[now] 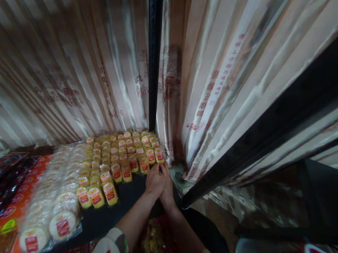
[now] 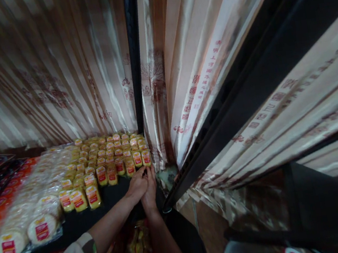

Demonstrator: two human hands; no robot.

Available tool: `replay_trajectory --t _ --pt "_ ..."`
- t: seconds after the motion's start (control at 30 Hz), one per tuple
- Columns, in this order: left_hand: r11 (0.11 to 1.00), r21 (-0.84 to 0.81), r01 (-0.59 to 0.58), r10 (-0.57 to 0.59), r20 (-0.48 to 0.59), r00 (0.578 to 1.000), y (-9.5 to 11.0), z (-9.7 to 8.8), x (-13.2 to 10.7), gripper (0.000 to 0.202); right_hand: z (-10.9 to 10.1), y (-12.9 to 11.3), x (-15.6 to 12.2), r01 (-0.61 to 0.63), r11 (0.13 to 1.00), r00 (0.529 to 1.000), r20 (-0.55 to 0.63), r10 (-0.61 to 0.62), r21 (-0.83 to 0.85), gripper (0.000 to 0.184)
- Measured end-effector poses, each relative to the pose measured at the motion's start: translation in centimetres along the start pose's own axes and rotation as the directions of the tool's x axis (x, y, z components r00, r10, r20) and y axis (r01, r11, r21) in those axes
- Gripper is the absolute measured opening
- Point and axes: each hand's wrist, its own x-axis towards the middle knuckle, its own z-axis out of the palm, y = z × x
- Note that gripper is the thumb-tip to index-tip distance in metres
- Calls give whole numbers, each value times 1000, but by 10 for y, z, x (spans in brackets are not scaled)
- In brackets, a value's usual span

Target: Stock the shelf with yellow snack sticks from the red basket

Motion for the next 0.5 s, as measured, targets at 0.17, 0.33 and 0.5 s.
replay_trajectory --t 0.17,0.33,0.5 --pt "999 49 18 -18 0 1000 3 -3 -3 50 2 6 2 11 999 1000 19 -11 -38 44" --pt "998 36 53 -53 22 998 16 -15 -11 46 0 4 -1 26 998 1000 10 -25 -49 48" --pt "997 20 68 -69 36 997 23 -21 -13 46 2 0 -3 93 987 995 45 -88 -131 50"
